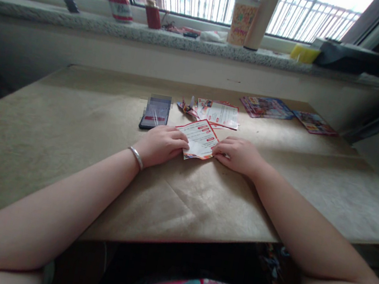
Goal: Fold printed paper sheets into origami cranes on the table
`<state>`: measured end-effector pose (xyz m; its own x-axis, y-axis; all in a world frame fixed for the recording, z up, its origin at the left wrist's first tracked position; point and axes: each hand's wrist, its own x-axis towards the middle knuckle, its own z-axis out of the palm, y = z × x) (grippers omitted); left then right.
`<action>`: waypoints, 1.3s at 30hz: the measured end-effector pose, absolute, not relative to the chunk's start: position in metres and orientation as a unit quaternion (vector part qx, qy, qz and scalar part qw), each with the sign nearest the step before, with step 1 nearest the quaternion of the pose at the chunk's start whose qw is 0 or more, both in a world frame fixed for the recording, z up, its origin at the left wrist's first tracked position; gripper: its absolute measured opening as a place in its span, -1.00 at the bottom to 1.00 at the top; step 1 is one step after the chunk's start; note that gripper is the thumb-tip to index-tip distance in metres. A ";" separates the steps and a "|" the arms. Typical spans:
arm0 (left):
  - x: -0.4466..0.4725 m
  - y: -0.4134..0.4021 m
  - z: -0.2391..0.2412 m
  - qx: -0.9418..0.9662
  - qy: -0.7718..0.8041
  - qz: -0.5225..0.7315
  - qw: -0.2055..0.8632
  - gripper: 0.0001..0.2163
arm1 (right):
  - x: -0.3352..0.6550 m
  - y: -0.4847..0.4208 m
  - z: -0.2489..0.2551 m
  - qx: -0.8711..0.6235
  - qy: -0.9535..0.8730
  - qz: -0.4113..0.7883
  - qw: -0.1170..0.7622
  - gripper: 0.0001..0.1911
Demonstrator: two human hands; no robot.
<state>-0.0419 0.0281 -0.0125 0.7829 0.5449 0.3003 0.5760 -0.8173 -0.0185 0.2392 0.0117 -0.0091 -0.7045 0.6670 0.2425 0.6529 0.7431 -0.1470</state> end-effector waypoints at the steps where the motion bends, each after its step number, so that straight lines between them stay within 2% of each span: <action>1: -0.042 0.028 -0.013 -0.942 -0.300 -0.142 0.047 -0.74 | 0.239 0.011 -0.009 -0.351 -0.925 0.023 0.140 -0.80; 7: -0.041 0.025 -0.010 -0.946 -0.295 -0.131 0.028 -0.78 | 0.237 0.010 -0.007 -0.339 -0.930 0.007 0.140 -0.78; 12: -0.035 0.017 -0.006 -0.954 -0.270 -0.113 0.061 -0.66 | 0.236 0.012 -0.010 -0.335 -0.930 -0.001 0.151 -0.76; 18: -0.027 0.009 -0.005 -0.954 -0.261 -0.109 0.095 -0.62 | 0.236 0.014 -0.015 -0.338 -0.927 0.019 0.162 -0.77; 24: -0.030 0.011 -0.005 -0.950 -0.275 -0.131 0.066 -0.60 | 0.235 0.014 -0.015 -0.340 -0.923 0.052 0.172 -0.78; 31: -0.034 0.014 -0.006 -0.956 -0.258 -0.135 0.044 -0.64 | 0.233 0.013 -0.013 -0.348 -0.924 0.029 0.156 -0.78; 39: -0.034 0.020 -0.011 -0.928 -0.344 -0.141 -0.002 -0.63 | 0.232 0.012 -0.013 -0.376 -0.914 0.009 0.153 -0.81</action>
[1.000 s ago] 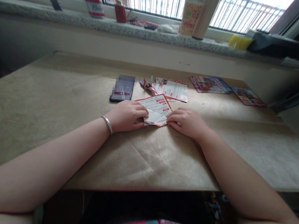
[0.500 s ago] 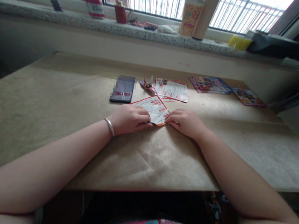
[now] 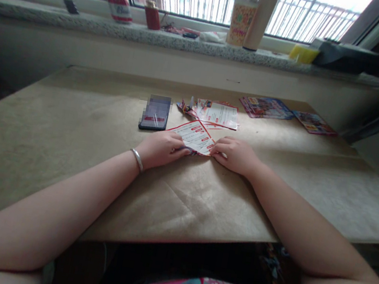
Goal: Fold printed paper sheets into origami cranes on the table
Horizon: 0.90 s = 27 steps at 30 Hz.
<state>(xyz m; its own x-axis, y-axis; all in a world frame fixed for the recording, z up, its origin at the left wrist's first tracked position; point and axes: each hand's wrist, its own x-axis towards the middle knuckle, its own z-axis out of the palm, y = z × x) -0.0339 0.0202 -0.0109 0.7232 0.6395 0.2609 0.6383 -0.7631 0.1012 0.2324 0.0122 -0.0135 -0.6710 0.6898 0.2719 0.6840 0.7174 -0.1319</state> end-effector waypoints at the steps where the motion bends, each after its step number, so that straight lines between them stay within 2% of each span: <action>1: -0.033 0.021 -0.011 0.920 0.364 0.142 0.010 -0.65 | 0.233 0.012 -0.014 -0.380 -0.912 0.011 0.154 -0.81; 7: -0.030 0.023 -0.009 0.865 0.473 0.149 0.073 -0.73 | 0.232 0.012 -0.014 -0.415 -0.897 0.015 0.155 -0.78; 19: -0.023 0.018 -0.008 0.856 0.499 0.134 0.020 -0.83 | 0.225 0.011 -0.017 -0.400 -0.902 0.000 0.161 -0.74; 27: -0.021 0.017 -0.007 0.852 0.510 0.117 -0.003 -0.82 | 0.222 0.014 -0.023 -0.385 -0.906 -0.023 0.176 -0.73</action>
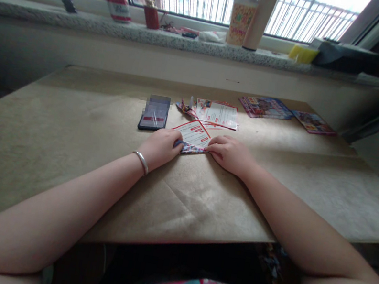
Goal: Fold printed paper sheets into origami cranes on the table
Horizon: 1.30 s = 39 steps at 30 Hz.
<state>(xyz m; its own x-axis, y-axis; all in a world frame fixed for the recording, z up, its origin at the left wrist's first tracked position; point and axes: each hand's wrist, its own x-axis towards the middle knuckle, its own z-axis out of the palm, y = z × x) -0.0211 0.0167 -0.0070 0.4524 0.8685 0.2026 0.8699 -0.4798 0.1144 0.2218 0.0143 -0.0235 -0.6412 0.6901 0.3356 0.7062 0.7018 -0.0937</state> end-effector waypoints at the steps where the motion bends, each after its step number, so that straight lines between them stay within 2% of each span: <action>1: -0.021 0.017 -0.007 -0.851 -0.512 -0.114 0.005 -0.82 | 0.221 0.014 -0.024 -0.384 -0.907 -0.023 0.174 -0.73; 19: -0.017 0.017 -0.007 -0.838 -0.537 -0.099 0.012 -0.81 | 0.219 0.011 -0.020 -0.410 -0.898 -0.037 0.153 -0.72; 23: -0.020 0.018 -0.012 -0.830 -0.539 -0.137 0.028 -0.83 | 0.218 0.011 -0.019 -0.412 -0.898 -0.035 0.149 -0.72; 28: -0.022 0.015 -0.012 -0.895 -0.402 -0.157 0.110 -0.79 | 0.217 0.011 -0.018 -0.416 -0.897 -0.030 0.146 -0.72; 31: -0.020 0.012 -0.014 -0.931 -0.315 -0.158 0.096 -0.74 | 0.218 0.009 -0.016 -0.425 -0.894 -0.031 0.136 -0.71; 39: -0.022 0.021 -0.026 -0.937 -0.304 -0.167 0.046 -0.69 | 0.221 0.007 -0.011 -0.477 -0.872 -0.057 0.100 -0.69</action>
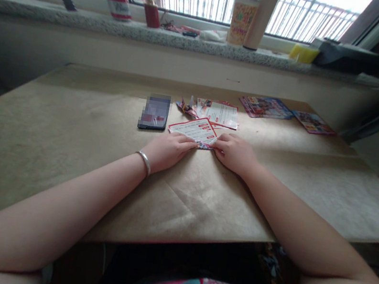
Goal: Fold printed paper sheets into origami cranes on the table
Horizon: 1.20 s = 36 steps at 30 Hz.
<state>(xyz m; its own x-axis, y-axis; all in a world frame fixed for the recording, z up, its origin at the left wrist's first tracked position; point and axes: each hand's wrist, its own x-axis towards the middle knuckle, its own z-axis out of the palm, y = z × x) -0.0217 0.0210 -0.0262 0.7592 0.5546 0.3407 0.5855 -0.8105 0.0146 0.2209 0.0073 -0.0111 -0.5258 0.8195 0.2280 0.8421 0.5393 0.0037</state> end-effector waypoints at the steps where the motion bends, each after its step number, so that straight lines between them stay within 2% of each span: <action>1: -0.022 0.022 -0.026 -0.938 -0.301 -0.167 0.040 -0.68 | 0.221 0.007 -0.011 -0.478 -0.871 -0.060 0.100 -0.69; 36: -0.011 0.009 -0.015 -0.919 -0.378 -0.078 0.082 -0.61 | 0.219 0.004 -0.007 -0.491 -0.864 -0.073 0.090 -0.70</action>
